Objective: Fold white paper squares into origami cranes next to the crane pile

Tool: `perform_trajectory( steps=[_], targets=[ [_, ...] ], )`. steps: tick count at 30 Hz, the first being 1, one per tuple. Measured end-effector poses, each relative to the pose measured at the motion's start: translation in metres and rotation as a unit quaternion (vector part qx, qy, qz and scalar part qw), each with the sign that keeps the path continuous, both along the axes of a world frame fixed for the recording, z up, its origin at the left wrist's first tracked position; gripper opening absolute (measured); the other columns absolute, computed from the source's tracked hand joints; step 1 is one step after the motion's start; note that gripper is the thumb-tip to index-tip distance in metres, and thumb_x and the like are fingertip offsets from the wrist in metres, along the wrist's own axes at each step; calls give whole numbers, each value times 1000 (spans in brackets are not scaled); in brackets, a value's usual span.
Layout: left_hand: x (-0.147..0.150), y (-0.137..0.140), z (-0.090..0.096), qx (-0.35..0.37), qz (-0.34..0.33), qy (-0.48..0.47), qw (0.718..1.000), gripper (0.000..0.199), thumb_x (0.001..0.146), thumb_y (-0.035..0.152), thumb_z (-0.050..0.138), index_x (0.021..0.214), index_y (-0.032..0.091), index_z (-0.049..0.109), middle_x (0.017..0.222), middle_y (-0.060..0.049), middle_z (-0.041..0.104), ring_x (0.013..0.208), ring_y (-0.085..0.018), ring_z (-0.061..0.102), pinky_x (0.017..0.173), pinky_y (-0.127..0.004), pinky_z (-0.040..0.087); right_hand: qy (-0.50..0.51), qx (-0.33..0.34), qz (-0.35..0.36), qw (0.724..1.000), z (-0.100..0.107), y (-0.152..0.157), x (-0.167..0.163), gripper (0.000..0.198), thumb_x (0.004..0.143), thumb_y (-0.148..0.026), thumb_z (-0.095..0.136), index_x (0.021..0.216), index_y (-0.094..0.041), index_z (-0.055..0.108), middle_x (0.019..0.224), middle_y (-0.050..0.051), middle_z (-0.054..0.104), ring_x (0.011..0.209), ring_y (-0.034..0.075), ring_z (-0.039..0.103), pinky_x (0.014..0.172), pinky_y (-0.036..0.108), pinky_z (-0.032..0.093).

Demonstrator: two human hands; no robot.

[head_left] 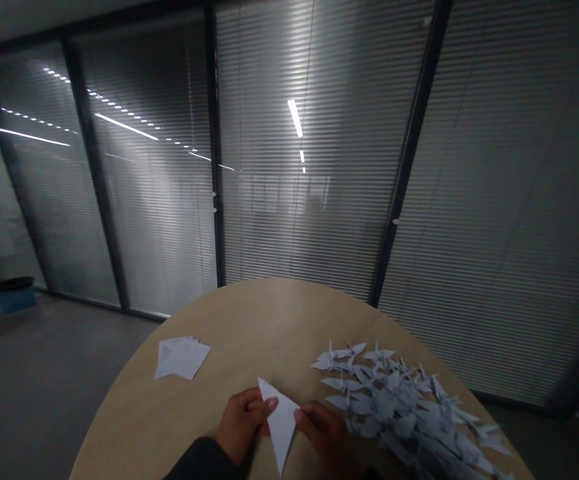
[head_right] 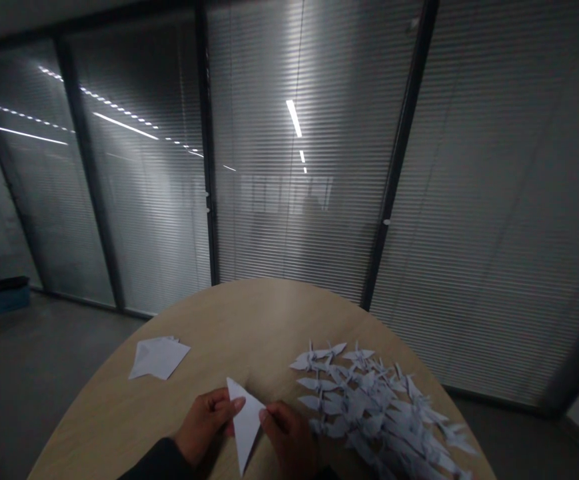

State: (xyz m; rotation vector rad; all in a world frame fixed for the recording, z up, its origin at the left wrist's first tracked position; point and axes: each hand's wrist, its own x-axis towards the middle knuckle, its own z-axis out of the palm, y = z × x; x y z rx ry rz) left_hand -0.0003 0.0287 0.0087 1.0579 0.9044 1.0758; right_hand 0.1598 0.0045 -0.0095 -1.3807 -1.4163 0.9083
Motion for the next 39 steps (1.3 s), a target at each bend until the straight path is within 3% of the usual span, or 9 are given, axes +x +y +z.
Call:
perform_trajectory(
  steps=[15, 20, 22, 25, 29, 39],
  targets=[
    [-1, 2, -5, 7, 8, 27, 1000, 48, 49, 56, 76, 60, 13, 61, 50, 1, 59, 47, -13, 53, 48, -24, 44, -14, -4, -11, 1000, 10, -4, -3, 37, 67, -56, 55, 60, -21, 65, 62, 4, 70, 64, 22, 66, 60, 27, 49],
    [-1, 0, -7, 52, 83, 77, 992, 55, 54, 48, 76, 94, 17, 54, 64, 1, 60, 55, -17, 58, 37, -22, 44, -48, 8, -30, 998, 9, -4, -3, 36, 69, -54, 53, 64, -21, 67, 67, 4, 72, 67, 23, 67, 62, 27, 50],
    [0, -2, -7, 66, 106, 88, 988, 54, 56, 42, 76, 98, 19, 50, 68, 2, 57, 59, -17, 58, 36, -21, 44, -71, 22, -41, 996, 8, -5, -3, 35, 70, -52, 52, 66, -21, 67, 70, 5, 72, 69, 23, 67, 65, 27, 50],
    [3, -3, -10, 72, 86, 60, 992, 49, 58, 41, 76, 94, 19, 50, 68, 3, 54, 63, -17, 58, 43, -23, 50, -90, 31, -41, 995, 6, -7, -2, 33, 72, -51, 51, 70, -22, 68, 73, 5, 72, 72, 22, 67, 68, 27, 49],
    [5, -1, -15, 44, 49, -8, 998, 61, 54, 51, 77, 98, 20, 47, 70, 1, 59, 66, -19, 60, 56, -32, 55, -92, 28, -33, 995, 8, -10, -3, 30, 73, -47, 52, 72, -22, 68, 75, 4, 72, 75, 22, 67, 69, 26, 48],
    [3, -7, -6, -24, -19, -40, 999, 71, 51, 58, 76, 107, 17, 60, 77, -4, 65, 82, -25, 62, 73, -38, 52, -50, 36, -10, 998, 11, -11, -6, 19, 66, -33, 61, 77, -22, 71, 79, 4, 73, 76, 21, 66, 71, 27, 49]
  ],
)
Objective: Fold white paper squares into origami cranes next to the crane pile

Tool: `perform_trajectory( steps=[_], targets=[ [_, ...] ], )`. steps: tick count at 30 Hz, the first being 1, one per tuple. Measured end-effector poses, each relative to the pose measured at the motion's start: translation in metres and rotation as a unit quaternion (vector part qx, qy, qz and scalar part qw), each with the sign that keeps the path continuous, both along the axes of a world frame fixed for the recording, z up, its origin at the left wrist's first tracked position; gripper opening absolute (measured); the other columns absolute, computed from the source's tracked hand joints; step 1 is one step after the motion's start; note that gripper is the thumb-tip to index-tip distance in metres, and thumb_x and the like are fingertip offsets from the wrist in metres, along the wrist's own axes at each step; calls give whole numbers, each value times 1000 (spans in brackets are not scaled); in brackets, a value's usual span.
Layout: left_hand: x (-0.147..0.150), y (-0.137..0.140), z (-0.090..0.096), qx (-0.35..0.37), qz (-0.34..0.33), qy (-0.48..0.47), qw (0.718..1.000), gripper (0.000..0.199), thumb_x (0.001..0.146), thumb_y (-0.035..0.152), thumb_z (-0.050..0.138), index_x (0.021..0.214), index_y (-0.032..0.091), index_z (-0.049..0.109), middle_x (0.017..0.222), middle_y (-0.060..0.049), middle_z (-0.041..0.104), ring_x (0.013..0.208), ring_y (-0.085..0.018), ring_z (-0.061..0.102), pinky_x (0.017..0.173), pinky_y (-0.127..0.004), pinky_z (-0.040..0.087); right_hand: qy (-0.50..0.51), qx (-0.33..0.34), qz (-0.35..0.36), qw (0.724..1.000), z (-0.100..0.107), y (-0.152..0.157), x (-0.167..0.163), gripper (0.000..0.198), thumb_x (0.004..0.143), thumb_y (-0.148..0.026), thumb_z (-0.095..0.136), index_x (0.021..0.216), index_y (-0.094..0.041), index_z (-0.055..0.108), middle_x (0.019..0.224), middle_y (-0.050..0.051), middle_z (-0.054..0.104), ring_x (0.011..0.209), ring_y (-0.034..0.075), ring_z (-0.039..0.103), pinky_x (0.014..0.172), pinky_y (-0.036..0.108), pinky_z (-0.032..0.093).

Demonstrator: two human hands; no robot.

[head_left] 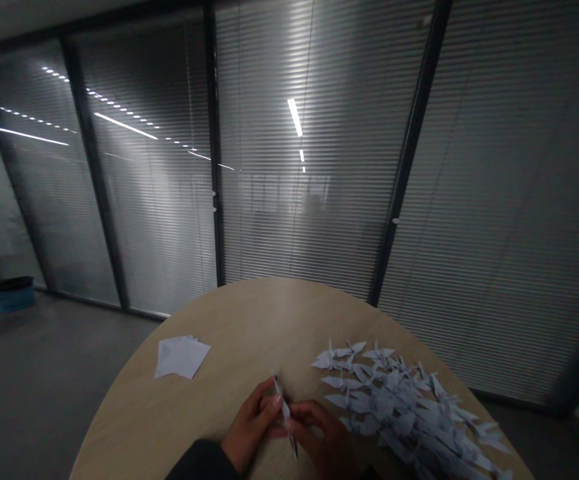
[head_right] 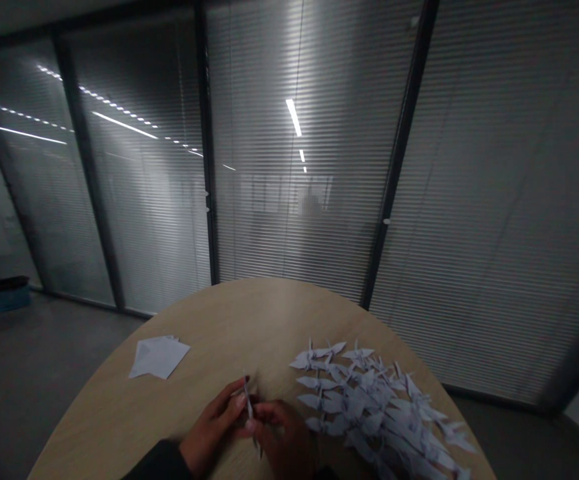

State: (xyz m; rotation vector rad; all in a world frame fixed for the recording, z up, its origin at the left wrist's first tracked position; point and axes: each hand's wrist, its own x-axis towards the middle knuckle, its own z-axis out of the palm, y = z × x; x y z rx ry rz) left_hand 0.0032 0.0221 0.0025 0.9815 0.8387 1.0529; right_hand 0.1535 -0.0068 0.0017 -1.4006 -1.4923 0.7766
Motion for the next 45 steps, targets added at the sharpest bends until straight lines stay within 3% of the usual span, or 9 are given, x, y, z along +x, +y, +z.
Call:
perform_trajectory(
  steps=[4, 14, 20, 25, 29, 35, 45],
  targets=[
    [-1, -1, -1, -10, -22, -7, 1000, 74, 54, 57, 75, 113, 16, 58, 90, -10, 68, 93, -30, 62, 75, -41, 52, -3, 6, 3, 1000, -5, 0, 2, 15, 65, -29, 65, 77, -23, 71, 81, 2, 73, 79, 21, 66, 74, 26, 49],
    [1, -5, 8, -43, -37, -21, 998, 73, 51, 56, 77, 110, 17, 60, 94, -12, 67, 92, -29, 62, 71, -37, 50, -14, 15, -4, 1000, -3, 1, 2, 14, 66, -32, 64, 74, -24, 71, 78, 2, 73, 76, 21, 66, 72, 25, 48],
    [-1, -3, 8, -67, -6, -50, 997, 50, 53, 41, 79, 97, 20, 67, 76, -3, 66, 79, -21, 60, 68, -30, 46, -2, 25, -41, 999, -1, 3, 3, 36, 71, -54, 52, 66, -22, 68, 71, 6, 72, 70, 23, 66, 66, 28, 49],
    [0, 1, 3, -76, 24, -74, 994, 35, 52, 26, 75, 85, 17, 70, 66, -1, 66, 64, -16, 59, 60, -25, 43, 7, 13, -48, 999, -1, 3, 2, 39, 70, -56, 51, 67, -21, 67, 71, 7, 72, 72, 25, 66, 67, 30, 49],
    [0, 3, 1, -43, 38, -43, 997, 31, 53, 34, 77, 75, 14, 69, 58, -2, 66, 57, -17, 58, 56, -26, 42, 20, 16, -48, 999, 0, 4, 3, 40, 70, -57, 52, 67, -20, 66, 71, 8, 71, 71, 25, 66, 67, 31, 49],
    [-4, 6, 1, 49, 9, 30, 998, 47, 59, 57, 71, 71, 11, 68, 56, -4, 66, 53, -17, 57, 54, -27, 41, 34, 5, -57, 998, -3, 8, 8, 47, 68, -63, 52, 67, -19, 67, 70, 9, 73, 67, 25, 67, 64, 31, 50],
    [-4, 5, 3, 91, -9, 49, 995, 51, 64, 59, 67, 75, 9, 69, 60, -5, 67, 55, -17, 58, 53, -25, 40, 89, -32, -98, 991, -9, 11, 10, 39, 63, -55, 57, 65, -18, 69, 67, 7, 74, 66, 26, 68, 61, 30, 51]
  ],
)
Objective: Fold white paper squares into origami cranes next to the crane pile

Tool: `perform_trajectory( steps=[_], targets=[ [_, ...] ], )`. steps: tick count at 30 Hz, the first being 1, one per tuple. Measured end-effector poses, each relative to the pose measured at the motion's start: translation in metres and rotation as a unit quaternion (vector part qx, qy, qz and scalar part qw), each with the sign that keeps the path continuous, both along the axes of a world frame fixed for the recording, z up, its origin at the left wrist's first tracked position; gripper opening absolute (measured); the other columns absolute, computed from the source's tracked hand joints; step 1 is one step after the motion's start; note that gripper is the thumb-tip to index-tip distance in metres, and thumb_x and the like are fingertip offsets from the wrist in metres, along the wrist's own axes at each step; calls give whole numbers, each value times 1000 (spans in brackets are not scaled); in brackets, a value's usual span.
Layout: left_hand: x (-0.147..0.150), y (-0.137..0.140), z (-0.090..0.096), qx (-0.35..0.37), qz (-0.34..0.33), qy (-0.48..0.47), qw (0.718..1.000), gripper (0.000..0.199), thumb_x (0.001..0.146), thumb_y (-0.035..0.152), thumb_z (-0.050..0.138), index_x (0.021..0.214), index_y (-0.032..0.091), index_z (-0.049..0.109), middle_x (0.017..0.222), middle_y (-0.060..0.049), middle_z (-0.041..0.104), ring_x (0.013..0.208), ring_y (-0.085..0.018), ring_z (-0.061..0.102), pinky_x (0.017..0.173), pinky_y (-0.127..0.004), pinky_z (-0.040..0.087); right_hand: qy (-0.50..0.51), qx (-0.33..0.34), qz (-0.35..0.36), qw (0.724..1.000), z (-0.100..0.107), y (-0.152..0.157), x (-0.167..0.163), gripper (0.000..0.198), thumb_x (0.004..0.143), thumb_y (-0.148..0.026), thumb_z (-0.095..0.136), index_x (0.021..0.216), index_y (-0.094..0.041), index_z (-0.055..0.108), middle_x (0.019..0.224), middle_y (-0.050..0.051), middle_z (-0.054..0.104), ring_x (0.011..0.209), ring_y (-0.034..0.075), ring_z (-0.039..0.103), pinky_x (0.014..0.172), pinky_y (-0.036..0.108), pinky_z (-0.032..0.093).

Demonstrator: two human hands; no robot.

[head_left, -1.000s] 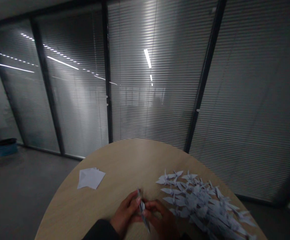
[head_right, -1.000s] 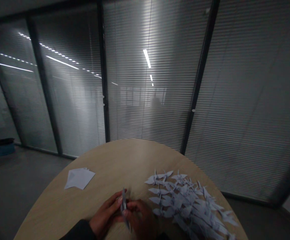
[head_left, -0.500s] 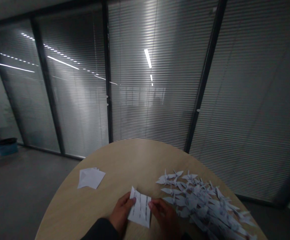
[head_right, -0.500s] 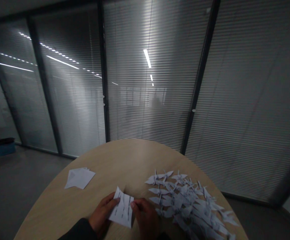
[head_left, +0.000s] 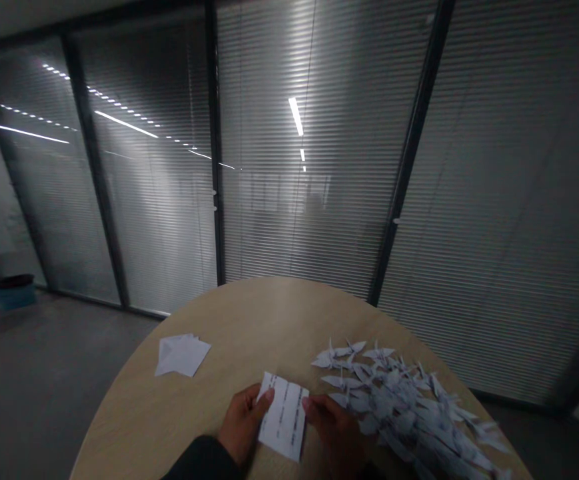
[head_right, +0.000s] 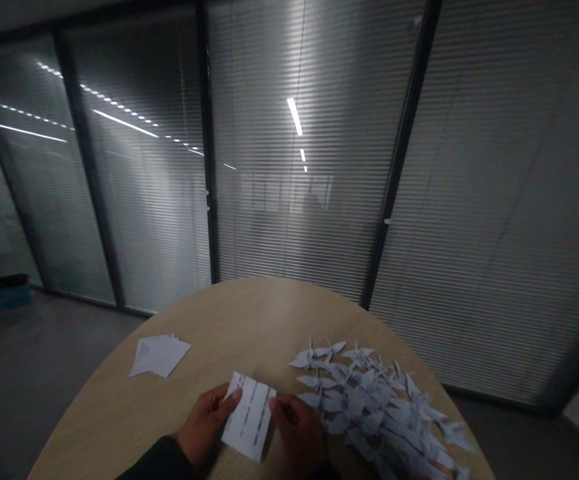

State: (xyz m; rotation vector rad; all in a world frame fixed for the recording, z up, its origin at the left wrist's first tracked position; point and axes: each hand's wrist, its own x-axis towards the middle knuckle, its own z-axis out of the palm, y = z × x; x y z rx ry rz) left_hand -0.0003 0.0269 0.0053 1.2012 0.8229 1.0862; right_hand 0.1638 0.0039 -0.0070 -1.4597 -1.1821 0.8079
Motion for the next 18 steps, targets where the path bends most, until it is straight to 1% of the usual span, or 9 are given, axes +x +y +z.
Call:
perform_trajectory(
  steps=[4, 7, 9, 10, 11, 13, 14, 16, 18],
  targets=[
    [0, 2, -2, 1, 6, 13, 1000, 51, 63, 60, 66, 73, 10, 68, 56, -4, 66, 54, -16, 57, 52, -25, 40, -12, 1, 18, 1000, 1, 0, 2, 37, 66, -52, 55, 67, -18, 69, 70, 8, 75, 68, 26, 69, 63, 31, 52],
    [-1, 3, -1, -9, 4, 25, 1000, 52, 60, 62, 67, 70, 11, 68, 55, -3, 64, 53, -16, 57, 52, -25, 40, -47, 7, 26, 999, -6, 2, 4, 34, 71, -49, 53, 70, -19, 70, 71, 7, 75, 69, 25, 69, 63, 31, 54],
    [-2, 4, -1, -19, 11, 35, 999, 53, 56, 63, 68, 67, 11, 67, 55, -2, 64, 52, -16, 56, 52, -25, 40, -87, 54, 9, 995, -12, 3, 4, 32, 72, -45, 54, 84, -20, 70, 77, 6, 75, 71, 24, 70, 63, 32, 55],
    [-3, 5, -1, -24, 17, 39, 999, 53, 54, 63, 69, 65, 12, 66, 54, -2, 64, 51, -15, 55, 52, -26, 40, -117, 100, -6, 988, -15, 3, 4, 34, 73, -43, 55, 94, -20, 69, 84, 6, 74, 77, 25, 69, 66, 32, 56],
    [-3, 6, -2, -29, 23, 43, 998, 54, 52, 64, 70, 63, 12, 66, 53, -2, 64, 50, -15, 55, 52, -26, 40, -157, 157, -17, 975, -17, 3, 3, 36, 74, -40, 56, 104, -21, 66, 93, 6, 73, 85, 25, 68, 72, 34, 56],
    [-5, 8, -4, -35, 31, 48, 998, 54, 49, 63, 72, 62, 11, 65, 51, -2, 64, 49, -15, 55, 51, -26, 40, -257, 274, -11, 927, -20, 3, 1, 36, 79, -36, 55, 113, -26, 62, 110, 5, 68, 100, 24, 63, 83, 36, 53],
    [-6, 10, -5, -38, 34, 50, 997, 54, 49, 63, 72, 62, 11, 65, 52, -2, 64, 49, -16, 55, 51, -26, 40, -305, 318, 2, 897, -20, 3, 0, 31, 82, -34, 53, 110, -29, 64, 115, 4, 66, 105, 24, 61, 86, 36, 51],
    [-7, 12, -8, -42, 40, 52, 997, 56, 48, 63, 73, 65, 10, 67, 54, -4, 66, 51, -17, 57, 51, -27, 41, -374, 374, 27, 848, -20, 2, -1, 23, 87, -30, 49, 99, -32, 68, 115, 2, 66, 106, 22, 60, 84, 35, 51],
    [-9, 14, -11, -44, 45, 54, 997, 56, 48, 62, 73, 67, 9, 68, 55, -4, 67, 51, -18, 58, 51, -27, 41, -401, 408, 35, 819, -18, 1, -2, 24, 91, -30, 45, 90, -31, 69, 111, 0, 68, 105, 20, 61, 80, 34, 52]
  ],
)
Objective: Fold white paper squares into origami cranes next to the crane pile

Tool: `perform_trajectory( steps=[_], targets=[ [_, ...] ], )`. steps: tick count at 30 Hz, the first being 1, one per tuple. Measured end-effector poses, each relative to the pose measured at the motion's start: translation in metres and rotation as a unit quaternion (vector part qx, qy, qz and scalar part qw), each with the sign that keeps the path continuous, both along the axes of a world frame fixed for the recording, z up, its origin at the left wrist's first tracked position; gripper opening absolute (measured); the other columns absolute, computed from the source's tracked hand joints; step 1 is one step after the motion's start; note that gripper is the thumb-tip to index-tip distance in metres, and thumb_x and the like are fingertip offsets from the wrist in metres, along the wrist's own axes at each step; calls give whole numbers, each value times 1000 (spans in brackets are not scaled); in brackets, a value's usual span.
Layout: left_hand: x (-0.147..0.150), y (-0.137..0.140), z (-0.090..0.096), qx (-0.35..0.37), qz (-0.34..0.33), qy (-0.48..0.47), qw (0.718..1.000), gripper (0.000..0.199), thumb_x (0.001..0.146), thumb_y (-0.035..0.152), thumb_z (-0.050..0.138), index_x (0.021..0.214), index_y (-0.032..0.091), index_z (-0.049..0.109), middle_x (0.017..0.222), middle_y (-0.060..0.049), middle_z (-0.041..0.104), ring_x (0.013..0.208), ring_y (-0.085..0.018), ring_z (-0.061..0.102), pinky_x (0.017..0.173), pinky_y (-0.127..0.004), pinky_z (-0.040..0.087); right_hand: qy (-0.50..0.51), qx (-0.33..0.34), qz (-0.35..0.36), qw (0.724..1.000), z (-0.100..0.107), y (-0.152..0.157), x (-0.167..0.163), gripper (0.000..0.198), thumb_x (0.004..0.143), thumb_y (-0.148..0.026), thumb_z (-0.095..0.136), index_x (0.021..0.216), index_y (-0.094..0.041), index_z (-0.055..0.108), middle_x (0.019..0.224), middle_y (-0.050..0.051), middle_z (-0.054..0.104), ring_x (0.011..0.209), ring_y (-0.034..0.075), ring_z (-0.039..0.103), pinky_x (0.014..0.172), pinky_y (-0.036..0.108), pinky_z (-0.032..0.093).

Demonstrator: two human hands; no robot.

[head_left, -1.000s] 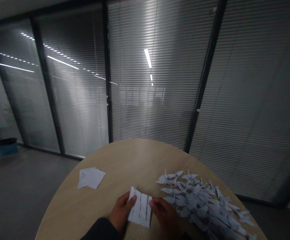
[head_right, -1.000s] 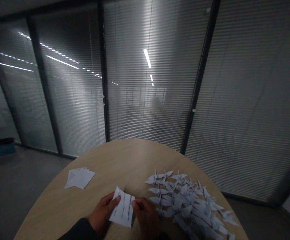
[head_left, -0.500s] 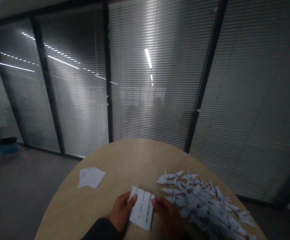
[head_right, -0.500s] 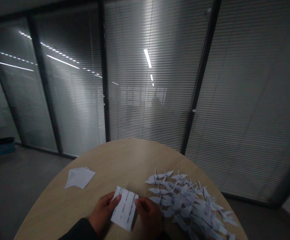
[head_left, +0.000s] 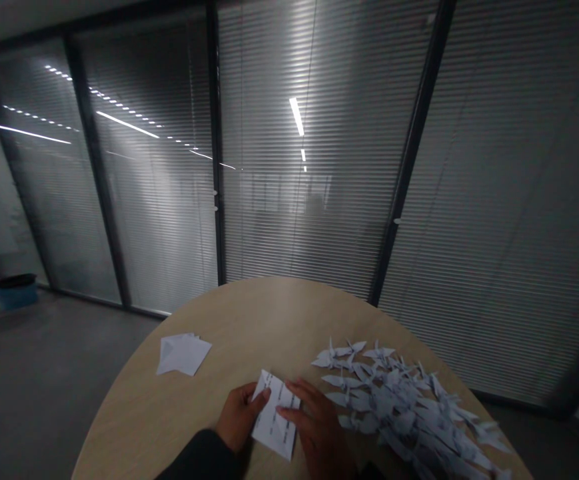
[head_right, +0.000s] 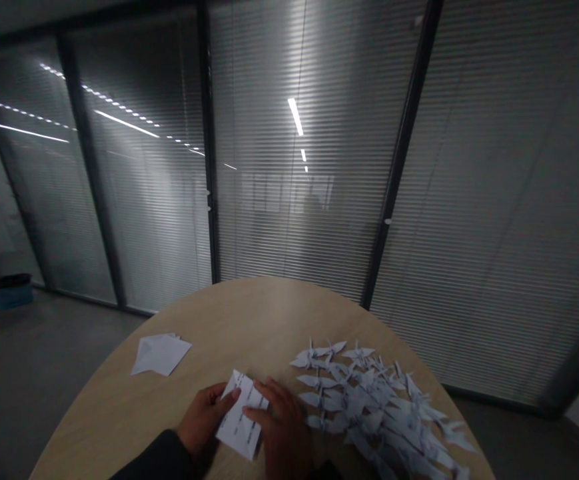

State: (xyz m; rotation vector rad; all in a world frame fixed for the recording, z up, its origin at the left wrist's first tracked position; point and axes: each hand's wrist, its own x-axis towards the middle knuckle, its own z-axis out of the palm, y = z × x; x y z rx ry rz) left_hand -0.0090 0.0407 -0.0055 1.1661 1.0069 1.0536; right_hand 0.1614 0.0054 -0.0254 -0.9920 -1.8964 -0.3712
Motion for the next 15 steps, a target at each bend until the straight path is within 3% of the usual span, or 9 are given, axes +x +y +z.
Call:
perform_trajectory(
  steps=[5, 8, 11, 15],
  targets=[
    [-1, 3, -4, 1, 6, -3, 1000, 55, 53, 60, 72, 71, 8, 69, 56, -5, 67, 52, -19, 59, 52, -28, 43, -7, 44, 28, 999, 2, 0, -1, 37, 96, -35, 33, 82, -29, 67, 107, -2, 70, 108, 18, 59, 82, 34, 49],
    [-1, 4, -6, 2, 11, -6, 1000, 57, 52, 61, 72, 72, 7, 69, 55, -5, 67, 53, -20, 60, 51, -28, 43, -23, 46, 33, 998, 3, 1, -1, 33, 94, -34, 38, 80, -30, 67, 110, -2, 69, 110, 18, 57, 84, 35, 48],
    [-1, 4, -7, 1, 18, -9, 1000, 58, 50, 62, 73, 71, 8, 69, 56, -6, 67, 53, -19, 59, 50, -27, 43, -45, 31, 33, 998, 3, 1, 0, 23, 87, -21, 47, 80, -29, 67, 113, -2, 68, 112, 19, 55, 85, 36, 47],
    [-1, 3, -4, -4, 17, -13, 1000, 58, 49, 63, 73, 69, 8, 68, 54, -5, 66, 50, -17, 57, 49, -26, 42, -58, 4, 37, 998, 0, 0, 2, 28, 73, -6, 50, 79, -28, 67, 118, -2, 65, 117, 20, 51, 91, 38, 43]
  ],
)
